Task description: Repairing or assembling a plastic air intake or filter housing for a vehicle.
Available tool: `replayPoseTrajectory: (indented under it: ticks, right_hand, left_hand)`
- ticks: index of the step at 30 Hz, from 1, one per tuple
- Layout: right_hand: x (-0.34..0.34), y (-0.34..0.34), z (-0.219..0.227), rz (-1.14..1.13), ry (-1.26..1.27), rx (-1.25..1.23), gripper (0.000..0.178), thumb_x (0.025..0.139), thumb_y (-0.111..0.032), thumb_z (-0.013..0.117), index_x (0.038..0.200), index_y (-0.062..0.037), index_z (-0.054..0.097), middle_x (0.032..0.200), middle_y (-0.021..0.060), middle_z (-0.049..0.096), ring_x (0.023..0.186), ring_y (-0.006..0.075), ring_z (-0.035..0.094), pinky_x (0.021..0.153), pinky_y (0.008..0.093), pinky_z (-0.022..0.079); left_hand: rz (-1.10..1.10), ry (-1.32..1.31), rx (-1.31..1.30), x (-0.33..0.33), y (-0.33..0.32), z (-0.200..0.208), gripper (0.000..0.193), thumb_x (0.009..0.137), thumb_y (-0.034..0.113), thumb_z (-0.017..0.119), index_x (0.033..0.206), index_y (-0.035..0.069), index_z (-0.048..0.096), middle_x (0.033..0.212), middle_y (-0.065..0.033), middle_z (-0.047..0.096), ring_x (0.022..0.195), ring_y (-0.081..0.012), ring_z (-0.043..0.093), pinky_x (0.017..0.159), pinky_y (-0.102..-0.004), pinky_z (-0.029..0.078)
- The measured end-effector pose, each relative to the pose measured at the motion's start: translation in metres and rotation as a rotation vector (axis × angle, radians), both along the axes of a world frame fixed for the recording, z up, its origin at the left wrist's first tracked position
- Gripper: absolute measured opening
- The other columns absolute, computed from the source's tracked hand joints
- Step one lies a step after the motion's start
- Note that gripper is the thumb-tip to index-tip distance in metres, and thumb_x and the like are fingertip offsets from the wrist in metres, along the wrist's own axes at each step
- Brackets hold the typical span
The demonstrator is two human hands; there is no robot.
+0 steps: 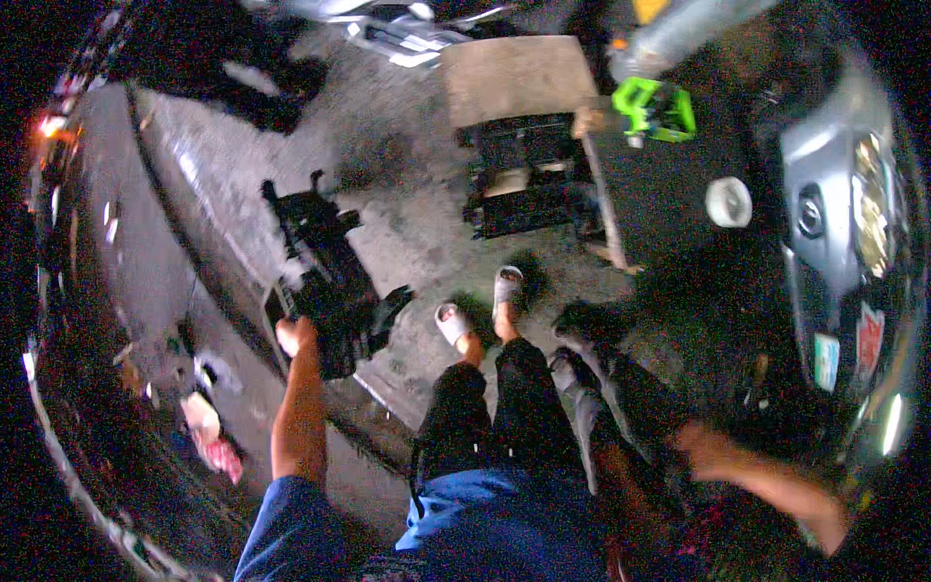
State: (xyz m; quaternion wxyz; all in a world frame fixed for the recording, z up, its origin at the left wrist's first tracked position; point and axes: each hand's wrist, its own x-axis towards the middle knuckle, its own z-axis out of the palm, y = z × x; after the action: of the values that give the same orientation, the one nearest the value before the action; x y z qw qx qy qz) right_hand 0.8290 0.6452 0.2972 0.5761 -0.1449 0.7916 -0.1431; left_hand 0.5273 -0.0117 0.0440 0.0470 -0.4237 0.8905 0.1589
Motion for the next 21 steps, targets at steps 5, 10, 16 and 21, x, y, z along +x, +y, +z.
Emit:
replayPoseTrajectory:
  ticks: [5, 10, 16, 21]
  right_hand:
    - [0.025, -0.067, -0.053, 0.241, -0.147, -0.296, 0.057, 0.088, -0.021, 0.055, 0.142, -0.0141, 0.038, 0.133, 0.0192, 0.049, 0.116, 0.0364, 0.054, 0.097, 0.0463, 0.045]
    - [-0.034, -0.078, -0.056, -0.104, -0.274, -0.062, 0.068, 0.085, -0.034, 0.064, 0.142, -0.0125, 0.034, 0.136, 0.0195, 0.046, 0.117, 0.0380, 0.052, 0.096, 0.0454, 0.046]
    - [-0.003, -0.062, -0.096, -0.673, -0.005, 0.027, 0.056, 0.088, -0.028, 0.065, 0.135, -0.0089, 0.042, 0.117, 0.0169, 0.060, 0.100, 0.0348, 0.061, 0.081, 0.0406, 0.050]
    - [-0.105, -0.074, -0.099, -0.666, -0.117, 0.085, 0.053, 0.091, -0.029, 0.061, 0.134, -0.0053, 0.042, 0.121, 0.0177, 0.058, 0.102, 0.0316, 0.060, 0.089, 0.0399, 0.048]
  left_hand:
    - [0.132, 0.031, -0.121, 0.030, 0.043, -0.047, 0.034, 0.071, 0.016, 0.064, 0.098, -0.002, 0.058, 0.099, -0.0237, 0.062, 0.094, -0.0426, 0.060, 0.087, -0.0483, 0.047]
    - [0.136, 0.070, -0.073, 0.045, 0.086, -0.064, 0.037, 0.071, 0.011, 0.067, 0.103, 0.000, 0.053, 0.102, -0.0222, 0.059, 0.097, -0.0418, 0.058, 0.088, -0.0472, 0.046]
    - [0.217, -0.045, 0.013, 0.039, 0.123, -0.087, 0.045, 0.072, 0.015, 0.068, 0.113, 0.004, 0.050, 0.110, -0.0188, 0.058, 0.102, -0.0373, 0.059, 0.089, -0.0453, 0.046]
    - [0.247, -0.105, 0.066, 0.044, 0.139, -0.117, 0.047, 0.073, 0.017, 0.069, 0.113, 0.002, 0.049, 0.109, -0.0195, 0.058, 0.102, -0.0379, 0.059, 0.089, -0.0450, 0.047]
